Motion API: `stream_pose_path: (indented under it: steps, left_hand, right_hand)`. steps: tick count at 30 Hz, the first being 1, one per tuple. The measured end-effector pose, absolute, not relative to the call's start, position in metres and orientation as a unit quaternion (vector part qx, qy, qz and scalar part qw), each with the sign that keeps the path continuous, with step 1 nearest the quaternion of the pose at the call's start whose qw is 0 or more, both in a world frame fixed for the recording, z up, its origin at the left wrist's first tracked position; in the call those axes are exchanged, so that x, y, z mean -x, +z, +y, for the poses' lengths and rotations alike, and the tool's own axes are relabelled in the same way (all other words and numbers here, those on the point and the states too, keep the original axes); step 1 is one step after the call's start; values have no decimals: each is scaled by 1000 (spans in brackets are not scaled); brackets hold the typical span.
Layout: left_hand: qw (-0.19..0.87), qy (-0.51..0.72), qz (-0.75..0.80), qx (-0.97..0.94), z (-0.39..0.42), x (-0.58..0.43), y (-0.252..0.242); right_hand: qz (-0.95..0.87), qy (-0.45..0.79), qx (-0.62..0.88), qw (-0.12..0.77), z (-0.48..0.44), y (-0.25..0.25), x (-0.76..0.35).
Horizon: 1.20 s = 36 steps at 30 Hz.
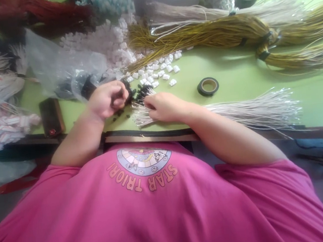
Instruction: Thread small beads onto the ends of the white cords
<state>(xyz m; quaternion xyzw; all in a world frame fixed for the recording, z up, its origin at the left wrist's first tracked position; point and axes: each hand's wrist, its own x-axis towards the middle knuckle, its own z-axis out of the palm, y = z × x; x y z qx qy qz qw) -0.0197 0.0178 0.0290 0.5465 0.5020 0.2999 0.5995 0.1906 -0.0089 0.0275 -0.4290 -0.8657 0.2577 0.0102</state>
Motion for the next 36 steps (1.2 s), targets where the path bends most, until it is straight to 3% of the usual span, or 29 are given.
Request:
stream_pose_path:
  steps: [8,14,18,24,31,36]
  left_hand:
    - [609,295,494,-546,16,20,31]
    - [558,294,507,-588,13,18,23]
    - [497,205,486,-689,7,15,21]
    - [425,62,409,-806,-4,8,30]
    - [448,110,427,-778,-2,5,22]
    - [362,115,454,-806,-7,-1,22]
  right_hand:
    - [-829,329,442,94,-6,21,-191]
    - [-706,530,426,195,3,18,-199]
    - [-642,608,415,213,7,15,-202]
    - [-683,575,408,188,6,19,-200]
    - [-793,451,396,104,3,25,-196]
    - [-624,610,432,229,7,12,-197]
